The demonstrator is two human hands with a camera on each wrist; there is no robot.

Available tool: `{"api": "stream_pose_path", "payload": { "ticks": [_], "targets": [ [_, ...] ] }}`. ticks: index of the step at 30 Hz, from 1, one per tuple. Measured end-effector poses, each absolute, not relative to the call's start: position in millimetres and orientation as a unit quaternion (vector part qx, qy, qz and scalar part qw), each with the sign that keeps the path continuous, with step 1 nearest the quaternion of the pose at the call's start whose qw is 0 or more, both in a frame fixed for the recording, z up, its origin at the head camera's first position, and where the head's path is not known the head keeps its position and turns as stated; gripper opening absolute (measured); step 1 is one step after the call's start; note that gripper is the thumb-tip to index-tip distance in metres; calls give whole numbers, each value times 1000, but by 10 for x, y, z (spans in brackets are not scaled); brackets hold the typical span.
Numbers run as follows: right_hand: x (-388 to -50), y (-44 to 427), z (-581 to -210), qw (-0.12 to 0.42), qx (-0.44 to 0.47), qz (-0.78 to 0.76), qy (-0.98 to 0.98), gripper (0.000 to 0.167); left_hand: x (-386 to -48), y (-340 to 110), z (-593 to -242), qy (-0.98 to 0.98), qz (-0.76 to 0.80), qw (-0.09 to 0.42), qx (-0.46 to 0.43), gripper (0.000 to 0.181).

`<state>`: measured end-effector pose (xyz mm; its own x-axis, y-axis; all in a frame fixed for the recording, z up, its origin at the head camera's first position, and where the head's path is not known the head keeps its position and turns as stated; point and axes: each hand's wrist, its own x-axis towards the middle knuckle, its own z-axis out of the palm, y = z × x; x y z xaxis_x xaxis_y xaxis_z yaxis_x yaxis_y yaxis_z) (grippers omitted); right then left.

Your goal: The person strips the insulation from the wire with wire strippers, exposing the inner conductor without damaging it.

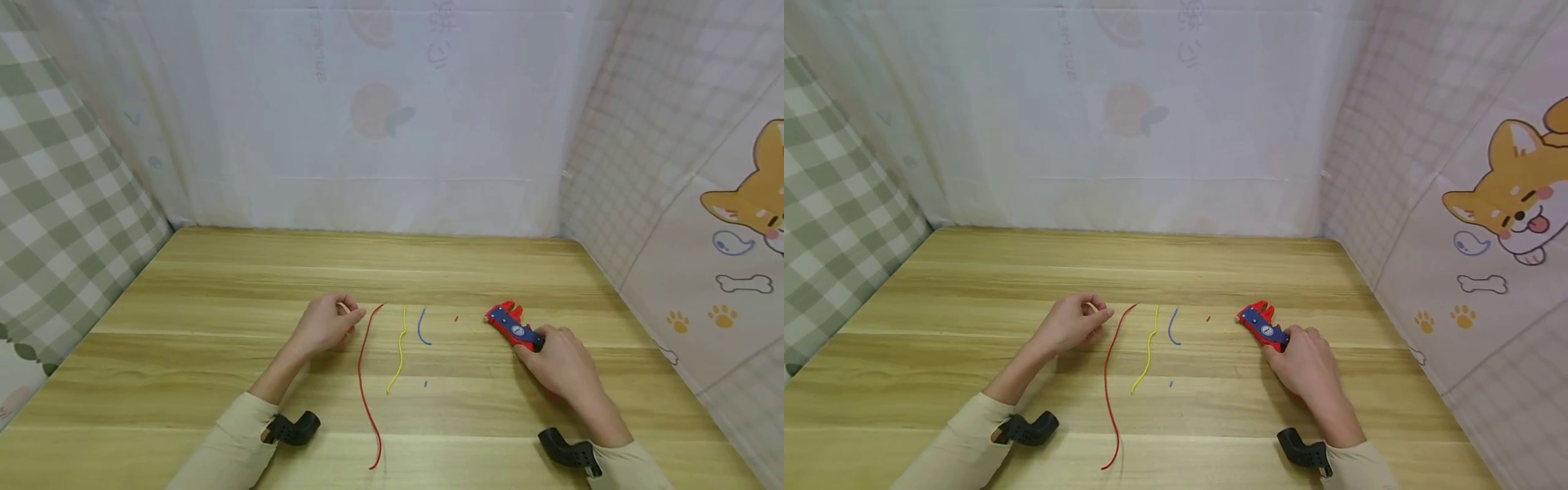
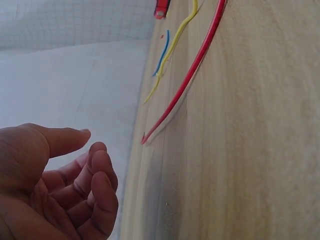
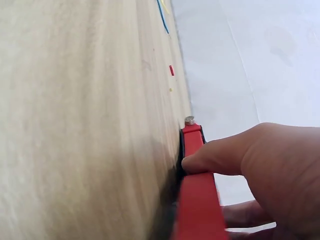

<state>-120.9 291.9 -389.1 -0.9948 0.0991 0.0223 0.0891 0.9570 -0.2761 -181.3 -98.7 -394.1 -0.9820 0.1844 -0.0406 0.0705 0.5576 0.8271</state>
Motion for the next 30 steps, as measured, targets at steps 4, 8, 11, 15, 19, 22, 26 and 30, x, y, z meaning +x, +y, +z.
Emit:
{"api": "stream_pose_path", "payload": {
  "ticks": [4,8,11,15,19,22,26,30],
  "targets": [
    [-1218,2866,-3894,21,-64,129,-989,48,-1812,-993,-3943,879,467,63,71,17],
    [-1218,2819,-3922,19,-77,138,-987,47,-1812,-990,-3947,877,470,62,72,17],
    [-1214,2809,-3949,25,-81,147,-986,48,-1815,-985,-3949,878,470,62,72,17],
    [-1216,2812,-3967,28,-82,152,-985,53,-1823,-975,-3953,877,470,65,72,17],
    [-1220,2807,-3971,23,-85,160,-983,58,-1825,-969,-3953,877,470,68,70,17],
    [-1229,2799,-3973,25,-84,165,-982,58,-1824,-973,-3948,878,470,68,69,17],
    [-1253,2787,-3984,31,-79,168,-982,57,-1822,-981,-3949,877,470,68,66,17],
    [-1263,2795,-3966,26,-74,170,-982,62,-1815,-990,-3944,877,471,71,67,17]
  ]
}}
